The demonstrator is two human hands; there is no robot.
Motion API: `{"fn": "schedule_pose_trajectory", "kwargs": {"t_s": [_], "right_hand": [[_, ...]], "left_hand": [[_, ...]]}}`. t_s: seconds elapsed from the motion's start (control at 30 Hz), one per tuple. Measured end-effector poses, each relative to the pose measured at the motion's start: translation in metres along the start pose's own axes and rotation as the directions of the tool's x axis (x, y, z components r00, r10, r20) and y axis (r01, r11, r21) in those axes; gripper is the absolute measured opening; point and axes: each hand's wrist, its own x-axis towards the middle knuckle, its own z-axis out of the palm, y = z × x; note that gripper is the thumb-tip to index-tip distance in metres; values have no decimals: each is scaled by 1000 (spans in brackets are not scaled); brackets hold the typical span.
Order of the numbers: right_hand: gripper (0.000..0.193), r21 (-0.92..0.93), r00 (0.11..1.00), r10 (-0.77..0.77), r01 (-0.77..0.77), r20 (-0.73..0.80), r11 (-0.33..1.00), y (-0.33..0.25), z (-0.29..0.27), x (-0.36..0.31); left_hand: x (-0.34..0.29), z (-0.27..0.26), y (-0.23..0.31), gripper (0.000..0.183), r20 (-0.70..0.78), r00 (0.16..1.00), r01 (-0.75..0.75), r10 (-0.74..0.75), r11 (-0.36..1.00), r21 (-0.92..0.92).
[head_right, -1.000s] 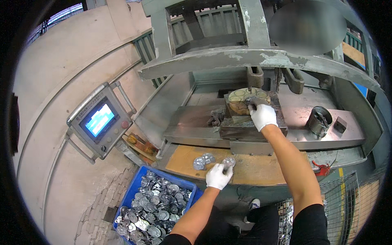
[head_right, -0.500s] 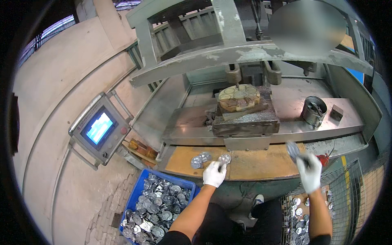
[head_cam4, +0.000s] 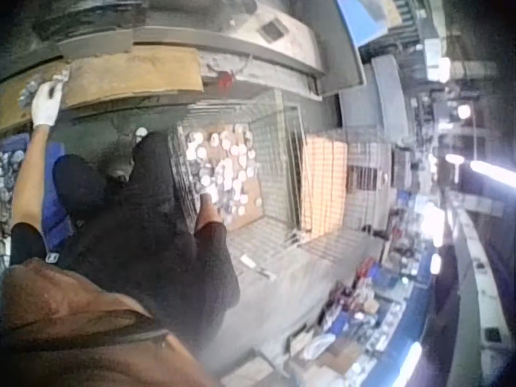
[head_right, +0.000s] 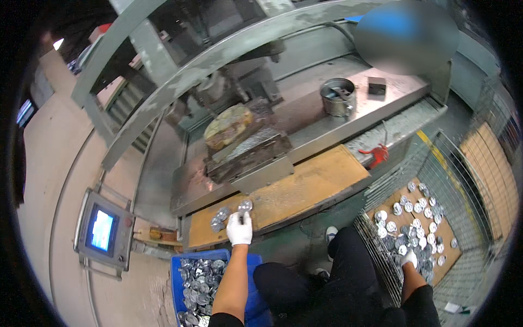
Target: The person takes metal parts from a blue bin, places them into a press machine die, removes the stamped pieces, and places them into a wire basket. The person also blows debris off the die using an air nozzle.
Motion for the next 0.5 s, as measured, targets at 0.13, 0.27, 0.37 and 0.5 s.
{"fn": "schedule_pose_trajectory", "kwargs": {"t_s": [0.13,0.27,0.37,0.5], "right_hand": [[54,272,986,-153,166,-67,948,-71,-25,18],[74,671,906,-372,406,-204,621,-214,-93,26],[71,813,849,-372,494,-376,308,-274,-133,64],[57,912,875,-466,289,-130,289,-345,-159,59]], "left_hand": [[-1,-3,5,22,25,999,48,-47,999,-13],[-2,-7,-4,22,33,995,88,-89,995,40],[-1,5,10,18,25,998,60,-59,997,-45],[-1,-3,-2,27,13,1000,10,-11,1000,29]]}}
